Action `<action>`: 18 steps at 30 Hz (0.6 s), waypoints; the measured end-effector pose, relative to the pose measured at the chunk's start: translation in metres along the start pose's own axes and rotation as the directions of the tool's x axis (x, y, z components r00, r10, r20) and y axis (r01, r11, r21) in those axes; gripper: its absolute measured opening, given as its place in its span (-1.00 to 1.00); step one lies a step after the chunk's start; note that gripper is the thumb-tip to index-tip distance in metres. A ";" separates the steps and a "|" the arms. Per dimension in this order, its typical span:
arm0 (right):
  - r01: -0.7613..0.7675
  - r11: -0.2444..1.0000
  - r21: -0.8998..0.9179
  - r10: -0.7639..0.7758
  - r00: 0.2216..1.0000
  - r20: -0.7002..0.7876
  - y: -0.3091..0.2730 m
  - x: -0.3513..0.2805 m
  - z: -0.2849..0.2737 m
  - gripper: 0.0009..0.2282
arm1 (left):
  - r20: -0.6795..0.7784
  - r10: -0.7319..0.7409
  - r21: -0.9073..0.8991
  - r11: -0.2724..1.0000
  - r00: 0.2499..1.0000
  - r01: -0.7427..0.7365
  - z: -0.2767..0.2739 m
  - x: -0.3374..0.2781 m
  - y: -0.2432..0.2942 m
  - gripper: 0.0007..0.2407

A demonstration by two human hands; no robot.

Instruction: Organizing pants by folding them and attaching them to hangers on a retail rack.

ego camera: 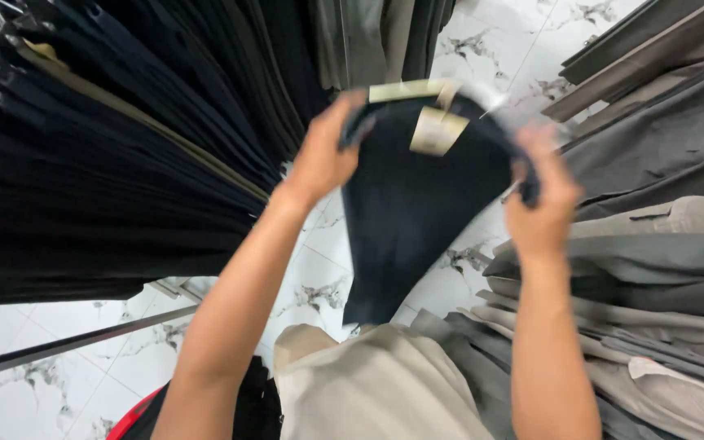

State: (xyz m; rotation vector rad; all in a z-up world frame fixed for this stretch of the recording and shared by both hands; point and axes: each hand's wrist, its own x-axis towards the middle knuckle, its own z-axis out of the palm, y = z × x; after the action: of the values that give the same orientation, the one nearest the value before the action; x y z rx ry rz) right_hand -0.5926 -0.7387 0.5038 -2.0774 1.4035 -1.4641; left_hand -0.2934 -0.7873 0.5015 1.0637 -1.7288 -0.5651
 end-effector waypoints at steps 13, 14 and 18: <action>-0.480 0.655 -0.583 0.695 0.081 0.714 0.113 -0.196 0.072 -0.42 | 0.695 -0.577 0.412 0.809 0.430 0.419 0.097 -0.258 -0.159 -0.48; -0.578 0.608 -0.544 0.717 0.105 0.690 0.140 -0.214 0.076 -0.53 | 0.670 -0.643 0.423 0.742 0.371 0.521 0.091 -0.253 -0.149 -0.43; -0.735 0.480 -0.479 0.786 0.118 0.607 0.133 -0.234 0.049 -0.61 | 0.576 -0.749 0.388 0.603 0.326 0.697 0.090 -0.261 -0.143 -0.58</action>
State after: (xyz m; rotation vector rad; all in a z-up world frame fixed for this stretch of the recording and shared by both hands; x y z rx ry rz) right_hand -0.6358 -0.6345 0.2539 -1.2034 1.6360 0.0092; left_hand -0.2861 -0.6457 0.2245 1.8775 -1.7960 -1.7040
